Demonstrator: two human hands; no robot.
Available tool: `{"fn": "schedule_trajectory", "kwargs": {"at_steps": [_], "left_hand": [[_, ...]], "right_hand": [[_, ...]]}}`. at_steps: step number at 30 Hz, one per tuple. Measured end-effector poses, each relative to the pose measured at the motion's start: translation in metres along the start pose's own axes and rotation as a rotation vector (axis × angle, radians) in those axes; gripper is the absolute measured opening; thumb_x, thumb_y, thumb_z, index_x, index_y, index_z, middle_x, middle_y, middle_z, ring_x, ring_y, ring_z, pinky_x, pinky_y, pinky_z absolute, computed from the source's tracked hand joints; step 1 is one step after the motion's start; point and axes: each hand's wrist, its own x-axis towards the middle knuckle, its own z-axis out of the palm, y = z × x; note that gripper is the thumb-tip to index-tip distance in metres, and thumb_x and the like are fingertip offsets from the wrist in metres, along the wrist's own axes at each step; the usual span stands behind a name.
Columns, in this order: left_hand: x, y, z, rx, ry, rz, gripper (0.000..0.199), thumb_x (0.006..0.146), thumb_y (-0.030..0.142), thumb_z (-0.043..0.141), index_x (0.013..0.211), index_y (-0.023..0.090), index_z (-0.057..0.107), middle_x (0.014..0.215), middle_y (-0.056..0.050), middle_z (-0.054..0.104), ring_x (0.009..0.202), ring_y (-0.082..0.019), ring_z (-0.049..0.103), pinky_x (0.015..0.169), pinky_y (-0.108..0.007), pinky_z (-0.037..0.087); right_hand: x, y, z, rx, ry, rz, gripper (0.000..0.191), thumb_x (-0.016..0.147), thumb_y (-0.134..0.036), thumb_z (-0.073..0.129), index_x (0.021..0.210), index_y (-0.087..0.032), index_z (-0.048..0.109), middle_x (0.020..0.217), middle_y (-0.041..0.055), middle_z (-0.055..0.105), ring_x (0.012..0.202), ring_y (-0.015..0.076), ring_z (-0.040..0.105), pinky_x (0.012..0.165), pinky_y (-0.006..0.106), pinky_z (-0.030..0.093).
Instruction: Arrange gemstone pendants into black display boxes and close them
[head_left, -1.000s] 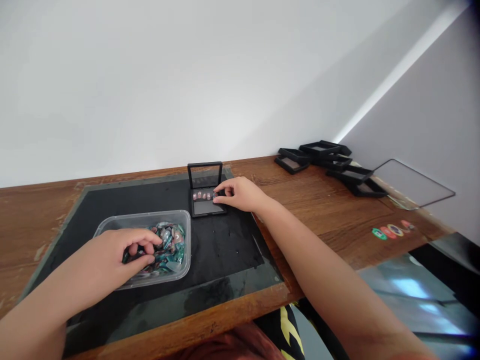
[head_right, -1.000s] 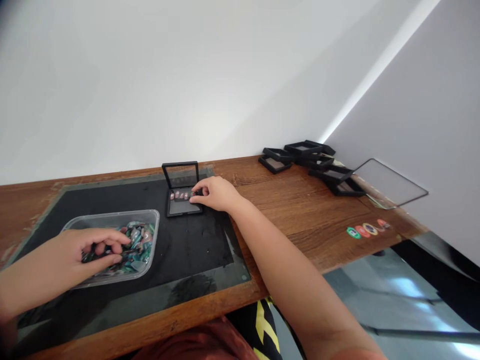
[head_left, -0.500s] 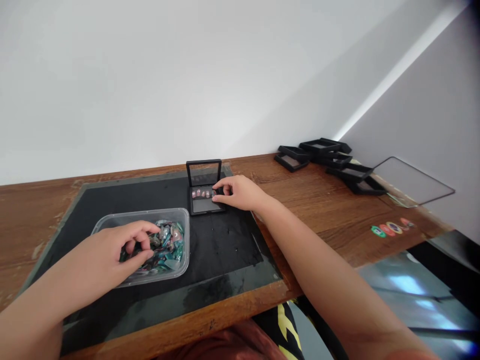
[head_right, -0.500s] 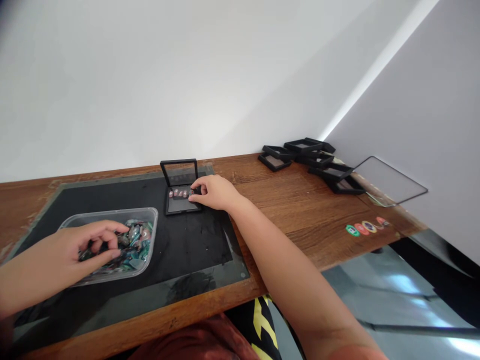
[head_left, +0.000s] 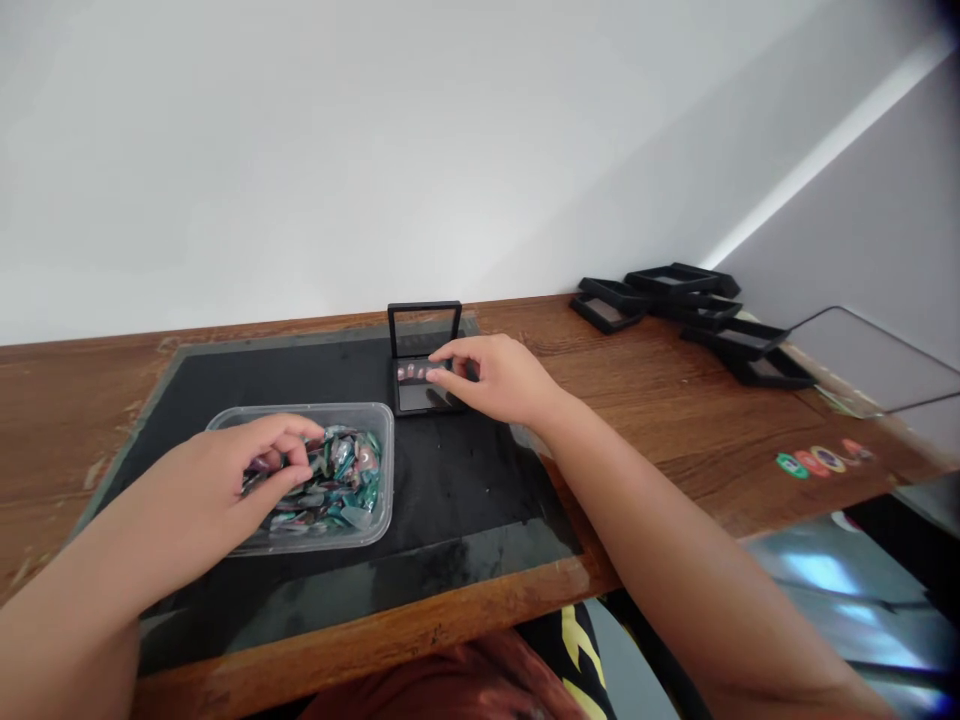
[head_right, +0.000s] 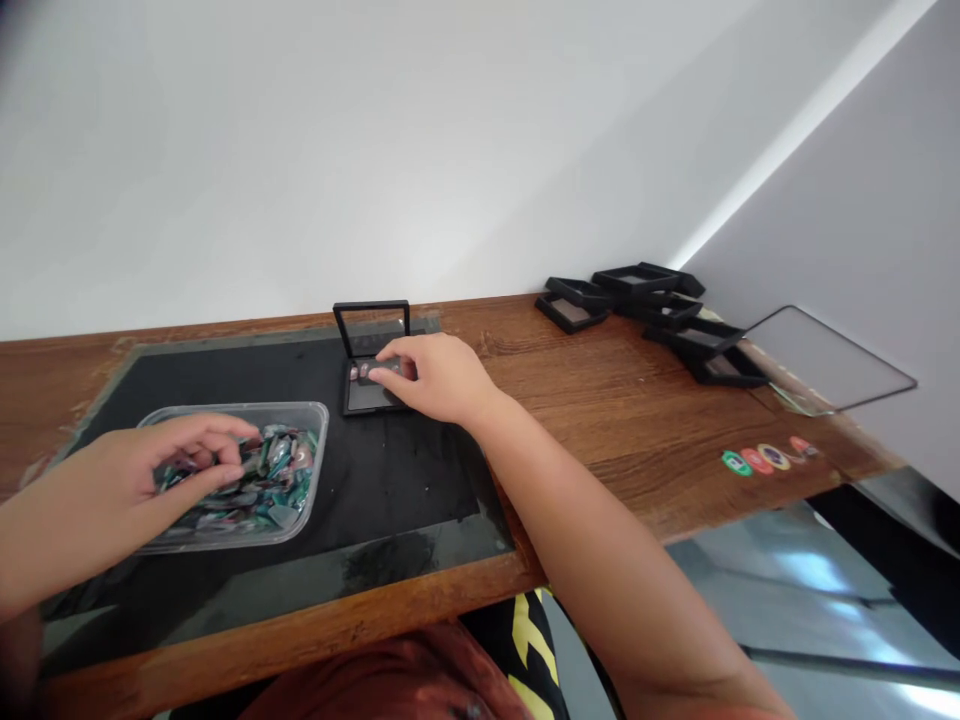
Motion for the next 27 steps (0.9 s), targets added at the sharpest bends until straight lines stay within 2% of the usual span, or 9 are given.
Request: {"fn": "schedule_trajectory", "kwargs": {"at_steps": [4, 7, 11, 16, 22, 27], "left_hand": [[-0.004, 0.011, -0.005, -0.048, 0.14, -0.007, 0.04, 0.091, 0.063, 0.061, 0.113, 0.031, 0.071, 0.103, 0.001, 0.081, 0.087, -0.021, 0.074, 0.07, -0.025, 0.054], [-0.005, 0.015, -0.005, -0.077, 0.162, 0.019, 0.037, 0.093, 0.061, 0.062, 0.114, 0.031, 0.068, 0.104, 0.003, 0.079, 0.092, -0.019, 0.073, 0.074, -0.023, 0.053], [-0.004, 0.016, -0.002, -0.12, 0.142, 0.008, 0.041, 0.097, 0.06, 0.058, 0.126, 0.033, 0.067, 0.107, 0.002, 0.078, 0.095, -0.019, 0.071, 0.071, -0.022, 0.052], [-0.003, 0.017, 0.0, -0.251, 0.081, 0.011, 0.035, 0.097, 0.058, 0.059, 0.116, 0.033, 0.074, 0.114, 0.001, 0.078, 0.097, -0.02, 0.071, 0.087, -0.025, 0.054], [-0.003, 0.023, 0.001, -0.428, 0.085, -0.003, 0.029, 0.092, 0.054, 0.066, 0.105, 0.028, 0.073, 0.096, -0.001, 0.077, 0.083, -0.02, 0.07, 0.075, -0.025, 0.056], [-0.004, 0.026, 0.005, -0.589, 0.051, 0.001, 0.027, 0.094, 0.05, 0.069, 0.105, 0.025, 0.069, 0.095, -0.002, 0.073, 0.084, -0.017, 0.068, 0.073, -0.023, 0.057]], "right_hand": [[-0.004, -0.01, 0.001, 0.047, 0.072, -0.079, 0.026, 0.095, -0.041, 0.069, 0.105, -0.022, 0.082, 0.076, -0.0003, 0.074, 0.065, 0.0121, 0.058, 0.068, 0.028, 0.039], [-0.006, -0.017, 0.003, 0.065, 0.076, -0.153, 0.024, 0.096, -0.039, 0.068, 0.103, -0.021, 0.082, 0.076, -0.0001, 0.075, 0.066, 0.0122, 0.059, 0.07, 0.029, 0.039], [-0.009, -0.024, 0.008, 0.038, 0.06, -0.261, 0.024, 0.096, -0.039, 0.069, 0.104, -0.02, 0.081, 0.076, -0.0004, 0.076, 0.072, 0.0143, 0.064, 0.079, 0.032, 0.038], [-0.014, -0.032, 0.013, 0.042, 0.037, -0.343, 0.021, 0.096, -0.038, 0.07, 0.103, -0.021, 0.08, 0.077, -0.0008, 0.076, 0.075, 0.0152, 0.065, 0.08, 0.033, 0.034], [-0.018, -0.039, 0.013, 0.061, 0.03, -0.424, 0.021, 0.099, -0.039, 0.066, 0.098, -0.022, 0.079, 0.074, -0.0022, 0.073, 0.074, 0.014, 0.065, 0.078, 0.033, 0.032], [-0.022, -0.044, 0.02, 0.177, 0.115, -0.508, 0.028, 0.096, -0.046, 0.071, 0.108, -0.022, 0.077, 0.079, -0.0019, 0.076, 0.079, 0.0141, 0.068, 0.08, 0.033, 0.037]]}}
